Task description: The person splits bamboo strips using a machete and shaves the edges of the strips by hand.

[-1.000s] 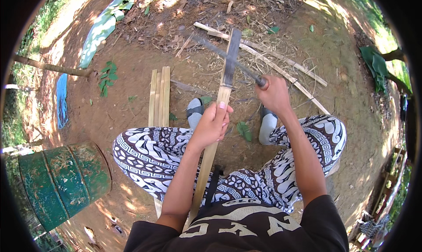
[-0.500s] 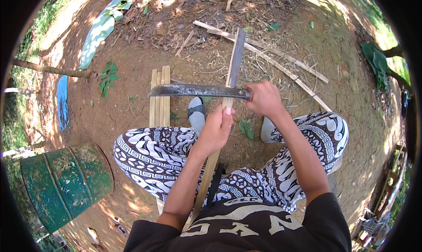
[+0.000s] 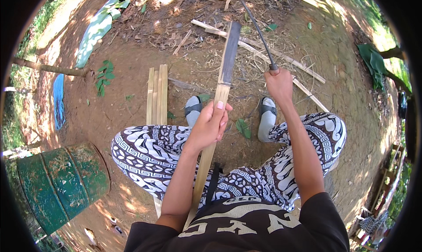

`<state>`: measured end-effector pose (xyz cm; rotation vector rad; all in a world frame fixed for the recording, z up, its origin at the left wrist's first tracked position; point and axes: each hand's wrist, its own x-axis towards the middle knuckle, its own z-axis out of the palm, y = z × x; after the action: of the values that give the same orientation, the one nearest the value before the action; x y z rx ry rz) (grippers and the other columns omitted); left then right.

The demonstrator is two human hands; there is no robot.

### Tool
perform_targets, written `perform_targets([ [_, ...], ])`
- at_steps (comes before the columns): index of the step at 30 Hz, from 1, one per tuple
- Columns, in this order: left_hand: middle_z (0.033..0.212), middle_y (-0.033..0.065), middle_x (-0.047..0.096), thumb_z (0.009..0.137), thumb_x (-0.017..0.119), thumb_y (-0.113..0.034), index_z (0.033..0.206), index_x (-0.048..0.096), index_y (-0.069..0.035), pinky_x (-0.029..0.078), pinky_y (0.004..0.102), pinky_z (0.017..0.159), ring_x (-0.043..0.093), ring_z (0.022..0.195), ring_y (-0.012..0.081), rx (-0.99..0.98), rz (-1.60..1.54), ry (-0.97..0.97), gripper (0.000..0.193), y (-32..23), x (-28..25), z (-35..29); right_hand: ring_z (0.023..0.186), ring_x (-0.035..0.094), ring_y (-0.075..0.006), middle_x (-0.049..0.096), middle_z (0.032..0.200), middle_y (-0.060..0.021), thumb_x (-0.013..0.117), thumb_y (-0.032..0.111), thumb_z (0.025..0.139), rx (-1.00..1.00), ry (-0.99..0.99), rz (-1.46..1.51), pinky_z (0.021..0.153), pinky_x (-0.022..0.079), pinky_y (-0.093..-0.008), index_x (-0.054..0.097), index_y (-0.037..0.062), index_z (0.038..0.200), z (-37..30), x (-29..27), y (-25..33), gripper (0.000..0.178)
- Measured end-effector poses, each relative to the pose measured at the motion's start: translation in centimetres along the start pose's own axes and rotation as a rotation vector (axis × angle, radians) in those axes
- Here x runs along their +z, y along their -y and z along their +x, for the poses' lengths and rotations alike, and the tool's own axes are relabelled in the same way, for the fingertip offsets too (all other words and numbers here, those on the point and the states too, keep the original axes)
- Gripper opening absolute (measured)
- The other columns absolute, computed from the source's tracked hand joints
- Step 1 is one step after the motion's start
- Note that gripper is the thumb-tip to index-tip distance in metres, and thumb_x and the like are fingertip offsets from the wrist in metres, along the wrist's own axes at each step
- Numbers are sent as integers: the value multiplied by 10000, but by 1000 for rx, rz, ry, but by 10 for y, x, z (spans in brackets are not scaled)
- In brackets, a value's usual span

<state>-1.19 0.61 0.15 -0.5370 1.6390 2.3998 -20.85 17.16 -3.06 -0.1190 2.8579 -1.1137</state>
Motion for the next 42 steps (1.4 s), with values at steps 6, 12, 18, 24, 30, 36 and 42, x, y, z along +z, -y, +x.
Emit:
perform_targets([
  [6, 744, -17, 452, 1084, 358, -367, 1171, 501, -12, 360, 205, 399, 405, 466, 34, 21, 72, -52, 392, 0, 3, 7, 596, 606, -400, 581, 597, -211, 619, 155, 759, -274, 207, -11, 611, 491, -458, 604, -1, 695, -33, -22, 23, 169],
  [12, 769, -23, 454, 1082, 366, -368, 1203, 505, -6, 346, 204, 416, 383, 501, 23, 32, 118, -72, 406, 5, 8, 6, 601, 591, -424, 565, 581, -202, 630, 145, 697, -518, 278, -155, 603, 496, -473, 616, 37, 694, -48, -4, 19, 108],
  [18, 725, -30, 440, 1087, 354, -338, 1125, 509, -5, 350, 217, 492, 379, 569, 30, 223, 417, -122, 369, 30, 3, 15, 660, 627, -425, 613, 633, -201, 636, 148, 676, -489, 376, -281, 650, 520, -504, 633, 59, 733, -45, -2, 25, 105],
  [24, 710, -18, 462, 1089, 339, -300, 1087, 504, 6, 371, 238, 514, 407, 580, 52, 240, 529, -126, 348, 40, 5, 15, 678, 644, -419, 639, 660, -191, 687, 158, 630, -539, 325, -231, 665, 530, -503, 624, 71, 764, -36, 22, -10, 172],
  [30, 709, -15, 468, 1090, 332, -298, 1065, 499, -6, 386, 246, 517, 428, 574, 63, 236, 599, -148, 337, 44, -1, 20, 698, 666, -397, 658, 686, -195, 700, 176, 662, -618, 264, -254, 666, 543, -493, 646, 67, 800, -21, 39, -29, 185],
  [36, 711, -46, 390, 1089, 334, -343, 1113, 481, -51, 321, 212, 419, 360, 515, 30, 70, 279, -54, 328, 28, 9, -3, 840, 685, -446, 690, 876, -282, 511, 200, 870, 180, -21, -256, 829, 554, -498, 734, 38, 1003, 62, -2, -47, 306],
  [42, 753, -33, 381, 1087, 345, -377, 1145, 473, -50, 302, 198, 394, 326, 493, 20, -32, 26, -82, 356, 10, -8, 12, 765, 660, -456, 663, 780, -279, 539, 184, 837, -87, 22, -83, 744, 522, -537, 691, 2, 860, 6, -6, 5, 238],
])
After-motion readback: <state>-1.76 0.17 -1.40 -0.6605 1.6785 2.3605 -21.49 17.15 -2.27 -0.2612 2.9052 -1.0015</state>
